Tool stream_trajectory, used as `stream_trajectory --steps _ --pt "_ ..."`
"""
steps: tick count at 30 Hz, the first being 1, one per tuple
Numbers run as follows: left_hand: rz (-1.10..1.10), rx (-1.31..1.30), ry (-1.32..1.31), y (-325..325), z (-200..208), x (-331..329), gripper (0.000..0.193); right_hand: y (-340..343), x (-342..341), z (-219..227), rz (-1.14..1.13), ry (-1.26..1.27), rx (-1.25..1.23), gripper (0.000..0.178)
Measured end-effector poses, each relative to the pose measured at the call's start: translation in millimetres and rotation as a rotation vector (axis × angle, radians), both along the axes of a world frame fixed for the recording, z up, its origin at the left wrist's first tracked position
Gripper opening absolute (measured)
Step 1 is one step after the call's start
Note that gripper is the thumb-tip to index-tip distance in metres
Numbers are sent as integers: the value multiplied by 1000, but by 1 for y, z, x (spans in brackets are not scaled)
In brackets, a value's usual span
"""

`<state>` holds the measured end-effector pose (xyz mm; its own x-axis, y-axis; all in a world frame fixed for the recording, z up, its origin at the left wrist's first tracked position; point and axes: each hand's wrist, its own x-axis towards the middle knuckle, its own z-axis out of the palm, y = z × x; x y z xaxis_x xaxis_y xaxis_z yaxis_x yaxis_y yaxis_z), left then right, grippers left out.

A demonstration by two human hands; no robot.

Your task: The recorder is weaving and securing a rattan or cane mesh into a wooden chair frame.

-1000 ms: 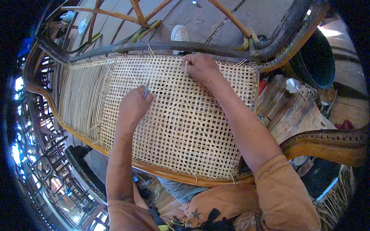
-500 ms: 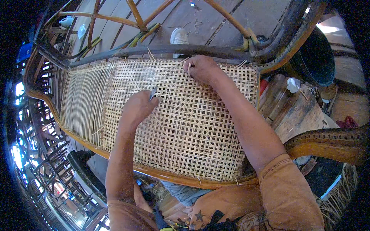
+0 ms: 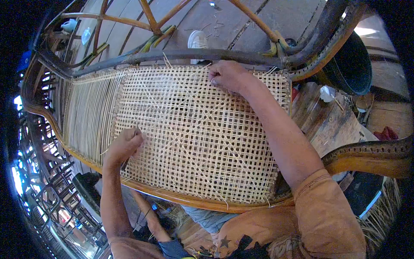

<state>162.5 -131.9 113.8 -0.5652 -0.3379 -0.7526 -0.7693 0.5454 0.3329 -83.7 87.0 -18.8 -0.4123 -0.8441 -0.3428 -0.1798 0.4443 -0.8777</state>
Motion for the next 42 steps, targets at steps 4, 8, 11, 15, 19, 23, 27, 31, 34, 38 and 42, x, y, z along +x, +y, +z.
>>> stream_trajectory --steps 4,8,11,15,19,23,27,31,34,38,42 --pt "20 26 18 -4 3 14 36 0 1 -9 -10 121 -66 12" --pt "95 40 -17 -6 7 24 33 -3 6 -6 -18 117 -9 11" --pt "111 16 -5 -10 9 32 31 0 4 -6 -57 -37 6 8" --pt "185 29 -50 -10 10 33 28 4 6 -7 -125 -118 -56 6" --pt "202 49 20 -12 10 45 28 2 8 2 -177 -160 -26 7" --pt "260 83 14 -13 9 46 27 3 8 2 -236 -191 -23 9" --pt "215 8 13 -7 13 45 26 5 9 -1 -352 -319 -68 9" --pt "259 56 -6 -1 19 43 24 7 5 1 -548 -515 -62 12" --pt "232 41 -14 0 16 48 25 -3 4 -3 -365 -246 -25 10" --pt "216 36 -8 -5 12 56 27 -15 3 -2 -191 -92 112 7" --pt "263 62 -3 -2 14 50 30 -20 -3 -7 -96 -39 266 7"
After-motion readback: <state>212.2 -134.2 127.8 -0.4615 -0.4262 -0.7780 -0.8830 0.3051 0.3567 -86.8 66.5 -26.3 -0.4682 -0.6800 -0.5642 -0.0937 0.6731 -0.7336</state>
